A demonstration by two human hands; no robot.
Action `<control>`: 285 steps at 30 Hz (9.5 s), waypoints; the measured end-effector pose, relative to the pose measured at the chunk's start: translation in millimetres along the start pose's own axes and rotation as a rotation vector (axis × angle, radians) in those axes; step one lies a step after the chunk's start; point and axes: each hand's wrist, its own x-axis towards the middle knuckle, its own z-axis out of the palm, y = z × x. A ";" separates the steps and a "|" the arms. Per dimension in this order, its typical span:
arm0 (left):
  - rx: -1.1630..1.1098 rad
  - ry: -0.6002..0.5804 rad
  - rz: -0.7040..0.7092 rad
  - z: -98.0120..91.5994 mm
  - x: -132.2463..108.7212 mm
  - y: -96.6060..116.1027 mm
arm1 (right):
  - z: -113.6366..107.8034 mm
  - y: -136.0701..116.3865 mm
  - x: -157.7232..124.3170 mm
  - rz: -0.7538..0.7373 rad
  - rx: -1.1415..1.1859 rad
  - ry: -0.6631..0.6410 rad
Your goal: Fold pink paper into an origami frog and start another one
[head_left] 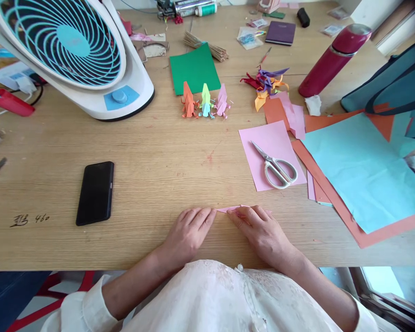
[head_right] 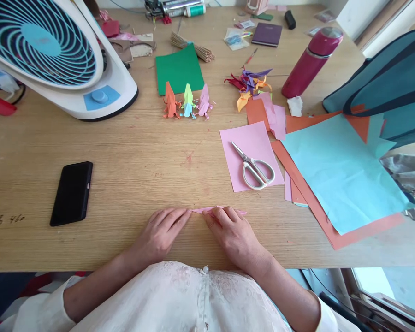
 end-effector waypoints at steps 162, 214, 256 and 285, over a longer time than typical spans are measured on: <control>-0.502 -0.269 -0.171 -3.8 86.1 -12.1 | -12.4 26.9 -14.0 0.085 0.518 0.072; -0.593 -0.245 -0.078 -2.9 71.7 -20.9 | -7.5 12.0 -16.4 -0.005 0.083 0.009; -0.916 0.191 -0.375 6.6 70.9 -8.3 | -36.0 44.3 28.1 0.482 0.931 0.204; -1.474 0.229 -0.659 23.8 91.3 -27.4 | 11.1 45.2 98.4 0.528 1.440 0.217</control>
